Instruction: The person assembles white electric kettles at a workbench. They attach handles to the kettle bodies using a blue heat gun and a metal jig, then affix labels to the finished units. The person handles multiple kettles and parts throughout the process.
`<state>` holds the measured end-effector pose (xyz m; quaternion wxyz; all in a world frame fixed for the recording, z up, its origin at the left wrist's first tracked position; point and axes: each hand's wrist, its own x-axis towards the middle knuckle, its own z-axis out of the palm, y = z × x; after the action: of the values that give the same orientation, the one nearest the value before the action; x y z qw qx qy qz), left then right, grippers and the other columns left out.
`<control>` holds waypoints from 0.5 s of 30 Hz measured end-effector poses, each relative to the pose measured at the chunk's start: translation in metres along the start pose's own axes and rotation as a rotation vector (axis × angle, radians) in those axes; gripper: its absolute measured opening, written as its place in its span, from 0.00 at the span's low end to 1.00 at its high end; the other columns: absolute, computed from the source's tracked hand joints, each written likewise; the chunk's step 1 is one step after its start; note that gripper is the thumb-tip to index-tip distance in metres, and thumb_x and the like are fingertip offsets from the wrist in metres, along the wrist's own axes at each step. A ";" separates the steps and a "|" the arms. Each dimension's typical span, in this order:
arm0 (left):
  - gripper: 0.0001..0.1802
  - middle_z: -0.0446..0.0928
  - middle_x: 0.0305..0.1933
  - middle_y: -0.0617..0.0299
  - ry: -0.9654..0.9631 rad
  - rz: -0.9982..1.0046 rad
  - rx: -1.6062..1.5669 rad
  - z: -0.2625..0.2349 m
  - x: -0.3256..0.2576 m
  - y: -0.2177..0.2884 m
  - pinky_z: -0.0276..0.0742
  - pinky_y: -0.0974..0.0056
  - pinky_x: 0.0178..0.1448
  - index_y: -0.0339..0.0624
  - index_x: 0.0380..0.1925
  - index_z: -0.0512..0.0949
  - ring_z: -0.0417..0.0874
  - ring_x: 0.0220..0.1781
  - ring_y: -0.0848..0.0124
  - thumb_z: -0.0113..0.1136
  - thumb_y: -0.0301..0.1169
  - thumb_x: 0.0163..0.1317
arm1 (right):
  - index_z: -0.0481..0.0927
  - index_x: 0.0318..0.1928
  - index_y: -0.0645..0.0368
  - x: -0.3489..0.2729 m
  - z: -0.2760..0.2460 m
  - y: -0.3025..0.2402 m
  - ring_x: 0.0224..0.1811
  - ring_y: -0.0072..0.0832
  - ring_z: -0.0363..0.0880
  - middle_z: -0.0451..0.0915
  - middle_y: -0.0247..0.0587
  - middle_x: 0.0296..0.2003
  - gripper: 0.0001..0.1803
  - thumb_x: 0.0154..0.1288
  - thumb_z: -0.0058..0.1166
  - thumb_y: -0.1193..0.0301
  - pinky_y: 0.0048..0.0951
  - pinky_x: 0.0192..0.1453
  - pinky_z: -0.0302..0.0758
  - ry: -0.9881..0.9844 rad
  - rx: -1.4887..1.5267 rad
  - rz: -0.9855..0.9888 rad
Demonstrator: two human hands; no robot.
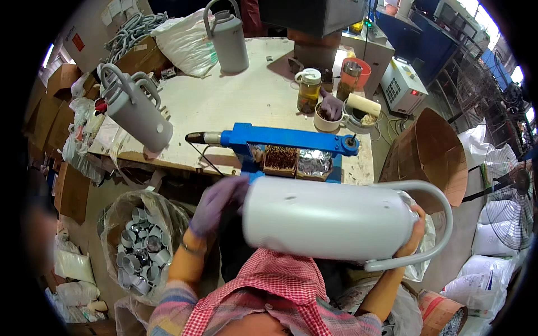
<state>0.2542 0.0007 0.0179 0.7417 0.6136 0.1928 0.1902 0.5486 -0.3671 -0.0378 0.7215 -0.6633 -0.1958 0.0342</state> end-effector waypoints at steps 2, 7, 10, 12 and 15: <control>0.17 0.82 0.46 0.52 0.020 0.253 0.687 -0.004 0.054 -0.038 0.80 0.61 0.51 0.40 0.56 0.78 0.84 0.47 0.59 0.57 0.31 0.69 | 0.72 0.61 0.61 -0.016 -0.048 0.029 0.56 0.31 0.77 0.76 0.42 0.52 0.30 0.76 0.35 0.49 0.35 0.60 0.74 0.269 0.038 0.072; 0.17 0.79 0.52 0.46 -0.001 0.098 1.416 -0.005 0.180 -0.117 0.76 0.51 0.59 0.42 0.50 0.79 0.80 0.55 0.51 0.58 0.36 0.64 | 0.72 0.63 0.57 -0.058 -0.138 0.095 0.51 0.31 0.80 0.79 0.40 0.52 0.24 0.77 0.40 0.55 0.34 0.57 0.79 0.484 0.106 0.189; 0.15 0.82 0.50 0.48 0.001 0.258 1.416 -0.009 0.197 -0.151 0.75 0.52 0.59 0.44 0.48 0.81 0.81 0.54 0.52 0.58 0.37 0.64 | 0.72 0.63 0.57 -0.075 -0.154 0.103 0.51 0.31 0.80 0.79 0.40 0.52 0.24 0.77 0.40 0.55 0.34 0.57 0.79 0.615 0.139 0.232; 0.13 0.83 0.46 0.50 -0.001 0.174 1.348 0.004 0.192 -0.138 0.76 0.52 0.59 0.45 0.45 0.83 0.81 0.53 0.52 0.59 0.36 0.64 | 0.72 0.63 0.57 -0.089 -0.166 0.104 0.51 0.31 0.80 0.79 0.40 0.52 0.24 0.77 0.40 0.55 0.34 0.57 0.79 0.689 0.145 0.247; 0.10 0.84 0.43 0.51 0.090 0.179 1.265 -0.001 0.178 -0.135 0.76 0.53 0.58 0.45 0.39 0.84 0.82 0.51 0.54 0.60 0.36 0.62 | 0.72 0.63 0.57 -0.089 -0.164 0.111 0.51 0.31 0.80 0.79 0.40 0.52 0.24 0.77 0.40 0.55 0.34 0.57 0.79 0.712 0.167 0.269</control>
<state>0.4115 0.0701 -0.1247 0.2087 0.9378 0.2467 0.1266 0.5438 -0.5362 -0.1741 0.7850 -0.5924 0.1588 -0.0880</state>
